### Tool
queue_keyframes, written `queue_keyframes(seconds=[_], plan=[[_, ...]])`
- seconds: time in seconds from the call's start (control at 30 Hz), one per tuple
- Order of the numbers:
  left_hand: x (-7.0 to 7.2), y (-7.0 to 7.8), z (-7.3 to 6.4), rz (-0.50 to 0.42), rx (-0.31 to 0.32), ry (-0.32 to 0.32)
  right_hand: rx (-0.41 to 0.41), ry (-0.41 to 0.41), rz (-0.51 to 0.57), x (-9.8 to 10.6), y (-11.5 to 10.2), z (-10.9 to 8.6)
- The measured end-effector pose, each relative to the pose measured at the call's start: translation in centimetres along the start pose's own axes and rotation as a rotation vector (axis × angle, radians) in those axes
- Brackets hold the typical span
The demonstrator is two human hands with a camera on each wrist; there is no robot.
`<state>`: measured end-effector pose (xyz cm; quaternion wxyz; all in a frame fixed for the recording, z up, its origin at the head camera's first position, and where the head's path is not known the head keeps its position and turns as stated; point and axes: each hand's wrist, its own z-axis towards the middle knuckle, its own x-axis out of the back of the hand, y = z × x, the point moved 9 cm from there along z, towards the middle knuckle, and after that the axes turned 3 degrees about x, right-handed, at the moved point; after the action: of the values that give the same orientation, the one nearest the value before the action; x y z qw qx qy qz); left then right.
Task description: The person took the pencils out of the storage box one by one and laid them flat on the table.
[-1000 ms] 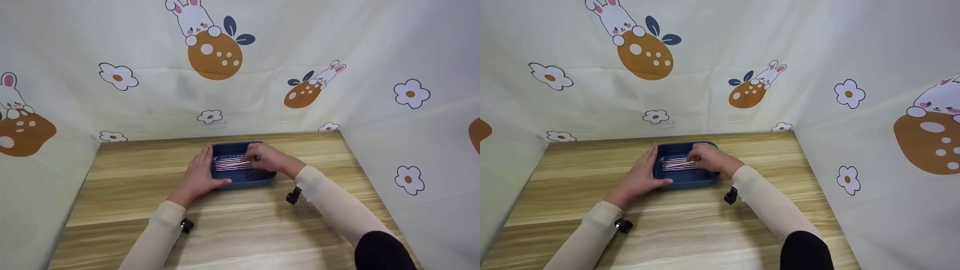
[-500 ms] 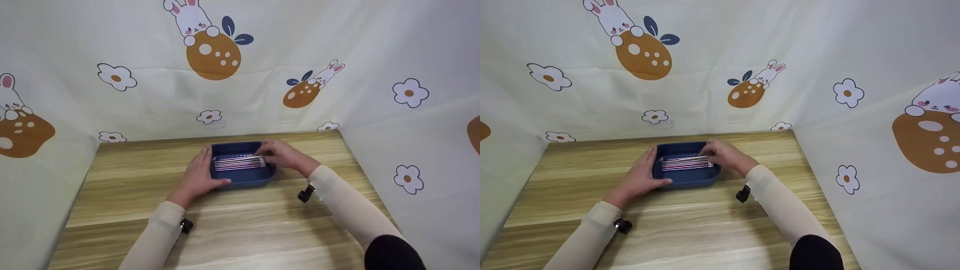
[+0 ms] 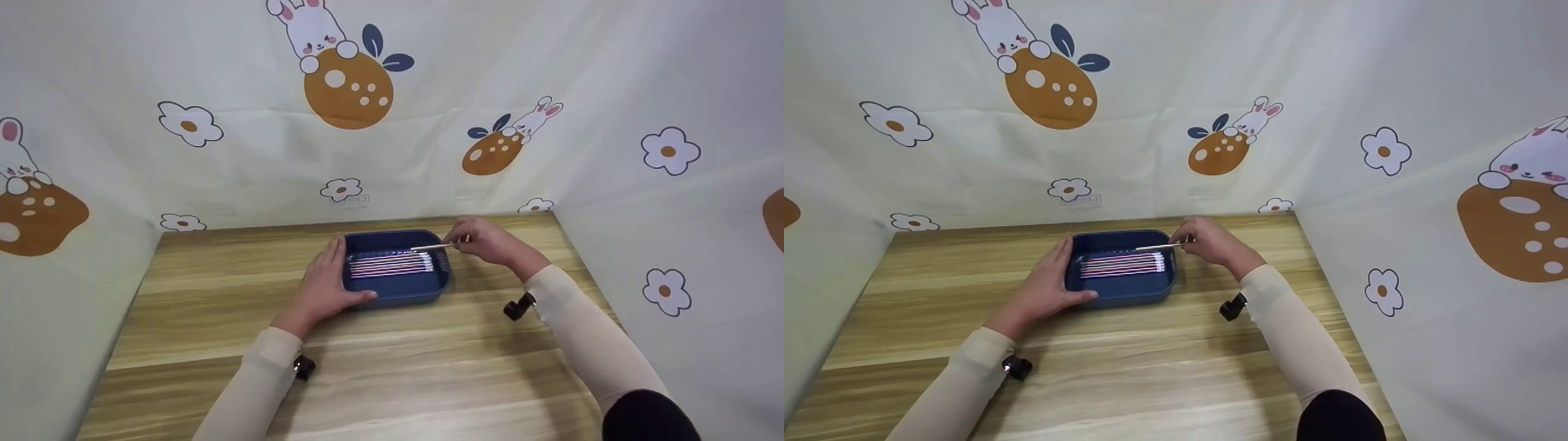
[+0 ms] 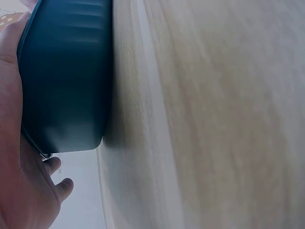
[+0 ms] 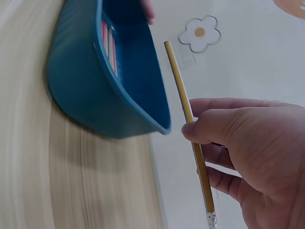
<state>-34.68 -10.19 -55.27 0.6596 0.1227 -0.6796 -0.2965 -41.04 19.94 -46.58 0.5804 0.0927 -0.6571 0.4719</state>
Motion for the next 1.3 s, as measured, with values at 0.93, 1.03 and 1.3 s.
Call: queue_keyframes(seconds=[0.93,1.03,1.3], plan=[[0.2,-0.1,0.1,-0.033,0.005,0.009,-0.101,0.102,-0.044,3.8,5.8,-2.7],[0.1,-0.1,0.1,-0.035,0.001,0.007,-0.126,0.100,-0.058,4.0,6.5,-2.9],[-0.1,0.0,0.0,-0.011,0.003,-0.004,-0.155,0.093,-0.067,4.1,7.6,-3.3]])
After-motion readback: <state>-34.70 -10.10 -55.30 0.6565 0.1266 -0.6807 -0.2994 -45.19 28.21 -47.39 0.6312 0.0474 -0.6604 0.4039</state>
